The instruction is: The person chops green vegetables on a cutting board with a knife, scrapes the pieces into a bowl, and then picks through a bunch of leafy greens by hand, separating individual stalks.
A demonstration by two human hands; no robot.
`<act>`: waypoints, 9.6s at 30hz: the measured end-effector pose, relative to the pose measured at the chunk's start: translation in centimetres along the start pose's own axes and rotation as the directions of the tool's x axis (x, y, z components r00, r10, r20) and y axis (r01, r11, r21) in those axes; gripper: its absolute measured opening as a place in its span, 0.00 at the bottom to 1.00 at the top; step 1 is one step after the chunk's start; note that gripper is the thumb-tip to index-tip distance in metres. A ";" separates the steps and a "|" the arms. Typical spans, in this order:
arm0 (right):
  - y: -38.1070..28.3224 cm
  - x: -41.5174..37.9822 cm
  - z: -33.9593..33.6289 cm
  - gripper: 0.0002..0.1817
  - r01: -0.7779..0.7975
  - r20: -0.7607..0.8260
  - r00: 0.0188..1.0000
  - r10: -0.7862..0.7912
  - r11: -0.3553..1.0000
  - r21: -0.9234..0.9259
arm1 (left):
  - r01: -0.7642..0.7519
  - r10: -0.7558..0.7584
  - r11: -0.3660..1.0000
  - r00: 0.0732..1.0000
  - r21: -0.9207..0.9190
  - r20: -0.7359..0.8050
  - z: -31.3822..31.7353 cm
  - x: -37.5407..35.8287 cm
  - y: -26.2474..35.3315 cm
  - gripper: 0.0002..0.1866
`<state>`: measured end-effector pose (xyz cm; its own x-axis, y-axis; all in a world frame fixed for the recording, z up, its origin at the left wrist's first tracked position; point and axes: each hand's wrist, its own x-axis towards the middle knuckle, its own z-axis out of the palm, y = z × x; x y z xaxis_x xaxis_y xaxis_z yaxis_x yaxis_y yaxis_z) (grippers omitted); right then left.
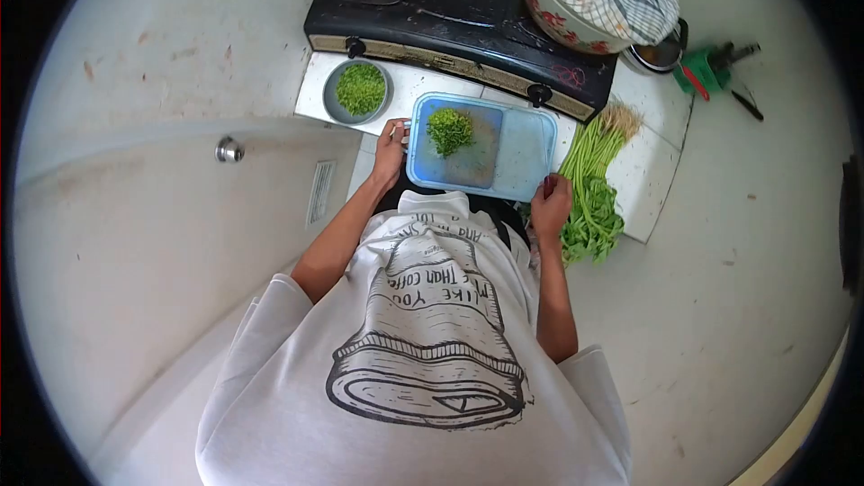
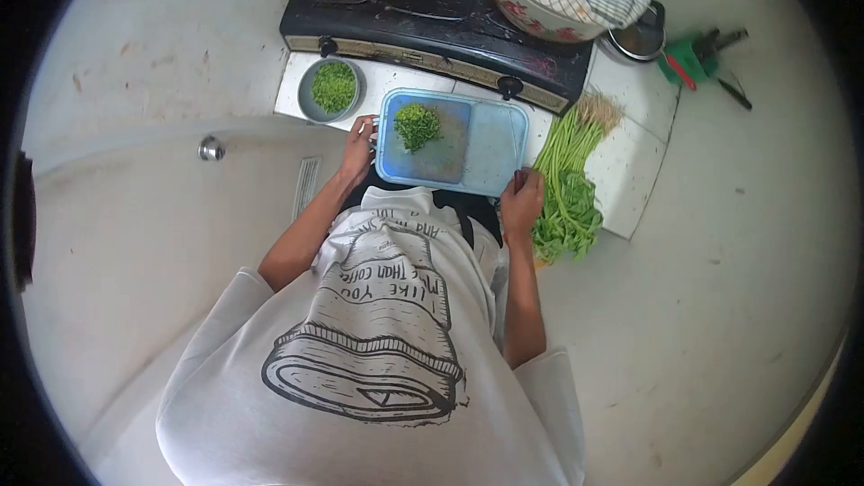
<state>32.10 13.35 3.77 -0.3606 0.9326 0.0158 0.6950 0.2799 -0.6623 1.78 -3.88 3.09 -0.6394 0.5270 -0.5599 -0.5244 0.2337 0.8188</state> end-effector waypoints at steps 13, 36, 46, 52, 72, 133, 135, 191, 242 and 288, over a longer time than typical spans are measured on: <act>-9.3 5.4 -2.9 0.11 0.276 0.269 0.895 -0.356 0.915 0.294 | -0.138 0.012 0.935 0.933 -0.326 -0.361 -6.7 -7.9 -0.5 0.17; -32.9 3.2 8.4 0.23 0.348 0.783 0.515 -0.349 0.920 0.181 | 0.074 -0.142 0.932 0.975 -0.355 -0.169 -21.1 2.2 7.0 0.12; -32.3 3.9 10.0 0.21 0.415 0.703 0.553 -0.447 0.880 0.233 | 0.142 -0.183 0.929 0.979 -0.342 -0.090 -21.4 3.3 7.5 0.12; -32.4 4.8 11.2 0.22 0.400 0.728 0.569 -0.384 0.902 0.163 | 0.175 -0.208 0.931 0.975 -0.319 -0.073 -21.4 3.1 8.1 0.13; -33.6 4.2 10.9 0.19 0.319 0.757 0.564 -0.330 0.932 0.169 | 0.207 -0.210 0.929 0.977 -0.305 0.026 -22.4 4.0 7.9 0.13; -48.9 11.3 13.3 0.23 0.893 0.870 0.356 -0.340 0.400 -0.209 | 0.161 -0.165 0.970 0.986 -0.182 -0.006 -21.0 3.5 10.1 0.11; -48.9 11.6 13.3 0.24 0.880 0.855 0.387 -0.347 0.415 -0.230 | 0.155 -0.154 0.977 0.988 -0.150 0.018 -21.1 3.8 10.1 0.11; -31.4 9.9 14.6 0.23 0.311 0.754 0.633 -0.175 0.950 -0.040 | 0.128 -0.132 0.981 0.991 -0.144 -0.020 -22.8 4.5 9.4 0.09; -30.1 7.1 10.3 0.18 0.058 0.663 0.739 -0.119 0.992 0.113 | 0.177 -0.179 0.969 0.984 -0.173 0.002 -24.6 1.2 10.0 0.12; -30.2 7.6 14.7 0.14 0.524 0.647 0.690 -0.326 0.841 -0.135 | 0.232 -0.227 0.964 0.973 -0.128 0.045 -22.5 2.3 7.0 0.13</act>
<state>-0.80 8.59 12.91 -0.8775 0.4046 -0.2574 0.4794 0.7548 -0.4477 -16.02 -19.42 4.64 -0.4771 0.4966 -0.7251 -0.7259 0.2425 0.6437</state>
